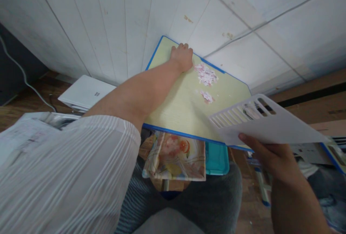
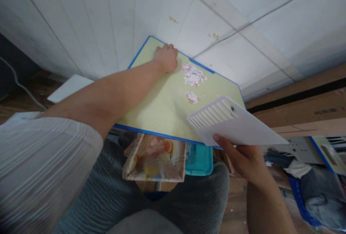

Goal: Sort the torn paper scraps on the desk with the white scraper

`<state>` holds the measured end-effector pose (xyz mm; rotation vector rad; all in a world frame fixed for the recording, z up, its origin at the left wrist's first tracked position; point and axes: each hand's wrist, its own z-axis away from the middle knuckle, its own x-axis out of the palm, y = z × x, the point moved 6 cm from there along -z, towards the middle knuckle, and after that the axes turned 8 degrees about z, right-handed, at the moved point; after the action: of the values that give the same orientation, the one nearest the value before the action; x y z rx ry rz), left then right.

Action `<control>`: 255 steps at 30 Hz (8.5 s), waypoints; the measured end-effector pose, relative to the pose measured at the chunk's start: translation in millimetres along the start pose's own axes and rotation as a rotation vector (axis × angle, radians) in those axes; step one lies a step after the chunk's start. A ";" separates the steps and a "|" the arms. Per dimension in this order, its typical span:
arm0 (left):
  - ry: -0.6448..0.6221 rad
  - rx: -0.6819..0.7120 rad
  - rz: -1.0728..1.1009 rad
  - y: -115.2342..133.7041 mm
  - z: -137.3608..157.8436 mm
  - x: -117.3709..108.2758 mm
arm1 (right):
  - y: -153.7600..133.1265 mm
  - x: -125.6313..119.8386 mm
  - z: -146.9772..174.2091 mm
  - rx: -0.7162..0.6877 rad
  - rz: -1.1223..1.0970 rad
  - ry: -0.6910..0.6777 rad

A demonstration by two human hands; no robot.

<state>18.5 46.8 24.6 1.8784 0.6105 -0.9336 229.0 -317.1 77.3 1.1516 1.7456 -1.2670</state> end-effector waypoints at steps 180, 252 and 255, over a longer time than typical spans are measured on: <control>0.024 -0.184 -0.318 29.0 190.9 -30.9 | 106.4 118.6 -104.1 0.534 -0.488 0.061; 0.020 -0.198 -0.324 35.6 194.4 -34.9 | 110.0 108.3 -100.8 0.534 -0.748 0.310; 0.021 -0.197 -0.318 35.7 194.7 -34.9 | 111.2 108.6 -100.6 0.534 -0.762 0.309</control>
<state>-44.4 -143.9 15.0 1.6445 0.9985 -1.0156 288.6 -177.7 -28.9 1.0165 2.2674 -2.2050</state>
